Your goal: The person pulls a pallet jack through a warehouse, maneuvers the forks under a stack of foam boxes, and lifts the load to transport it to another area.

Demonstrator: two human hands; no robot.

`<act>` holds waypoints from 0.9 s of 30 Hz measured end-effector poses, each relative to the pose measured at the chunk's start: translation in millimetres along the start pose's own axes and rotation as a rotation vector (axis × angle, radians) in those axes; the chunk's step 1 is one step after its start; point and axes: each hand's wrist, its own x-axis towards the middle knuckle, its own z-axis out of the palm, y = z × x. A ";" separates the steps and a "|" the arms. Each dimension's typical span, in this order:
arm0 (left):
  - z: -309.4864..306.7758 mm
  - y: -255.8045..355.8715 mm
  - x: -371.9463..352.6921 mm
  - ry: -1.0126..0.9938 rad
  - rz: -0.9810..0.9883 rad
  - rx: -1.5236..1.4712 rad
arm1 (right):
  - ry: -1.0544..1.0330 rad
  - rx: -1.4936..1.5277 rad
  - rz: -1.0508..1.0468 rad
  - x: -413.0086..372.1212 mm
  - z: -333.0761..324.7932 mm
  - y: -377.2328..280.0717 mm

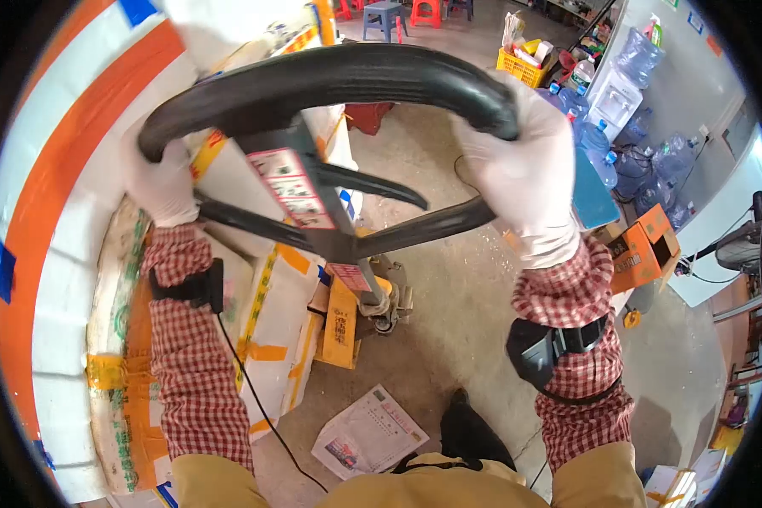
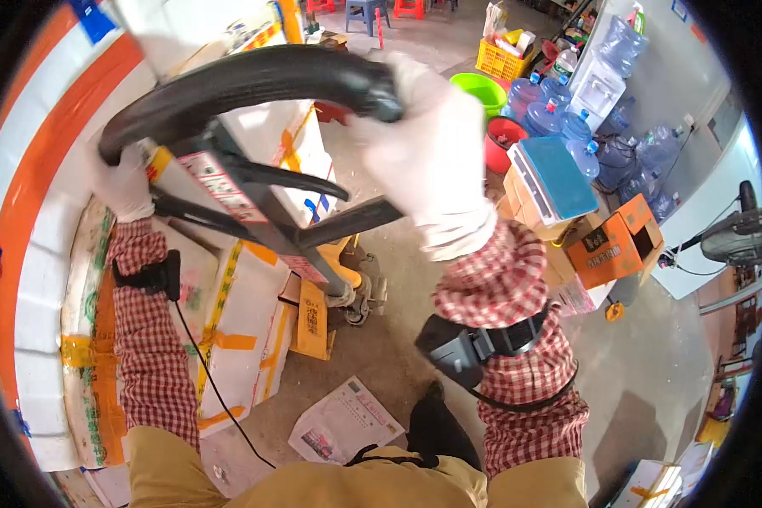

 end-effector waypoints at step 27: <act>2.0 42.7 28.8 0.149 -0.206 -0.043 | -0.387 0.402 -0.006 101.2 24.0 65.4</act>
